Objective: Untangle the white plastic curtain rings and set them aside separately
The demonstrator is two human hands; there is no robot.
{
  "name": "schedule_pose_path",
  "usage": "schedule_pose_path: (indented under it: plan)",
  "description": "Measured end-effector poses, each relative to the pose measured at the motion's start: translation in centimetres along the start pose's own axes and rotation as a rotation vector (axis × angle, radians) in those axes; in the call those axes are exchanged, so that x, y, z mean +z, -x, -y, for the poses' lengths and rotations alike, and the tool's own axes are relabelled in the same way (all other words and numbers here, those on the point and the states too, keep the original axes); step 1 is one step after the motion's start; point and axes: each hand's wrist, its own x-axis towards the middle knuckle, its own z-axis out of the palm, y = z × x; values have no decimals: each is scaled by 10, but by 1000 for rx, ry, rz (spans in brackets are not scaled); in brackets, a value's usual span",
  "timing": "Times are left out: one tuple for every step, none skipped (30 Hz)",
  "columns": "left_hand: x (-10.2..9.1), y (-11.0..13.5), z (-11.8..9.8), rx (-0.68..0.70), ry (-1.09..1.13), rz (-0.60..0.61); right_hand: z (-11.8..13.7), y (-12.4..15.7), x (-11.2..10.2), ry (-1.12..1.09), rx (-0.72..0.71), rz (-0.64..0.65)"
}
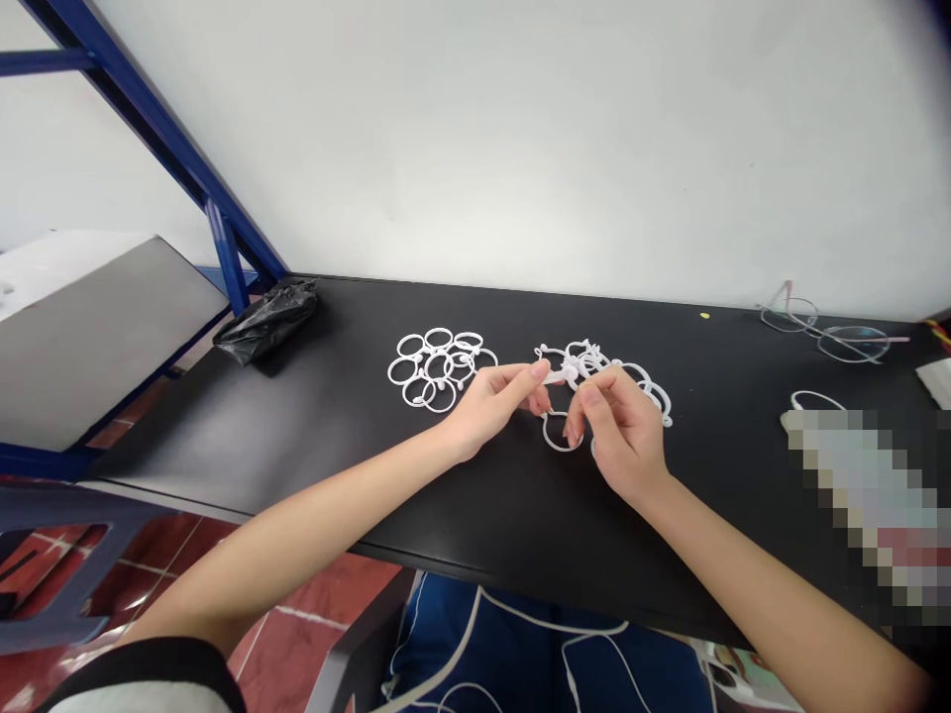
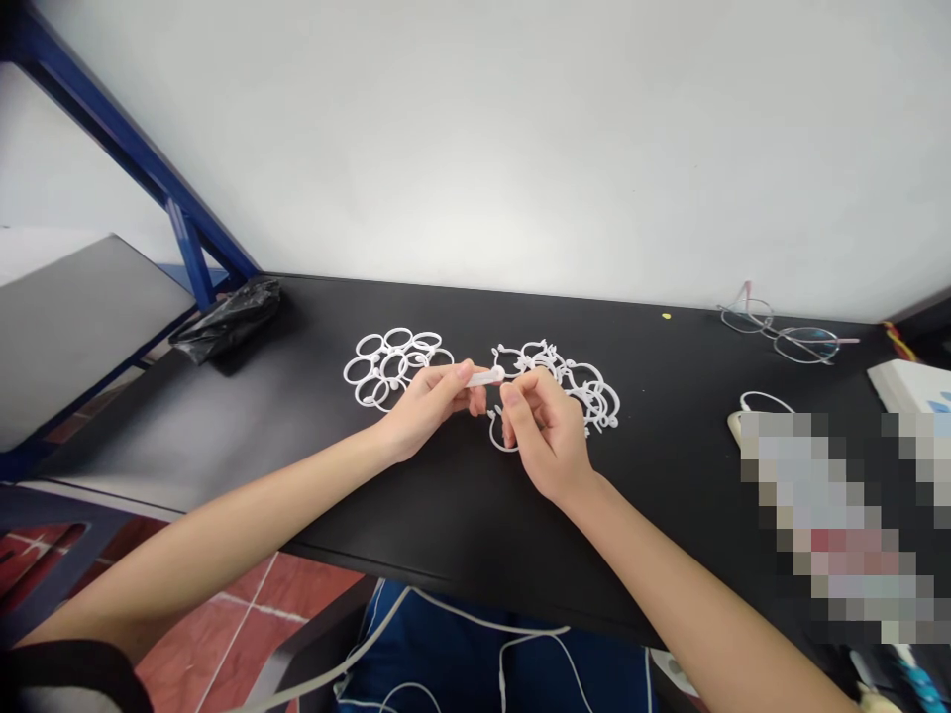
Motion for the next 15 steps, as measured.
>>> schedule_pose_path:
  plan:
    - [0,-1,1,-23,38,-11,0,0,0,5,2,-2]
    - [0,-1,1,-51,78,-26,-1,0,0,11,4,-4]
    - [0,-2,1,-80,119,-43,-1,0,1,17,4,-8]
    - [0,-2,1,-106,157,-62,-1,0,1,21,5,-13]
    - [0,-3,0,-129,193,-83,0,0,1,25,6,-16]
    - [1,-3,-1,-151,228,-107,0,1,1,29,7,-19]
    - [1,-3,-2,-171,264,-134,0,1,1,32,9,-20]
    - [0,-3,-2,-190,302,-164,0,1,0,35,10,-20]
    - [0,-4,-3,-209,343,-193,0,2,0,38,13,-20]
    - [-1,-4,-3,-227,385,-220,0,2,0,42,13,-21]
    - [-2,-5,-3,-245,427,-245,0,2,0,47,20,-22]
    - [-3,-5,-3,-266,468,-269,0,2,0,53,24,-22]
    - [-3,-6,-3,-288,508,-295,0,2,0,58,27,-22]
    - [-4,-6,-2,-312,545,-326,0,2,0,63,29,-21]
    - [-4,-7,-3,-333,578,-361,-1,2,0,68,28,-19]
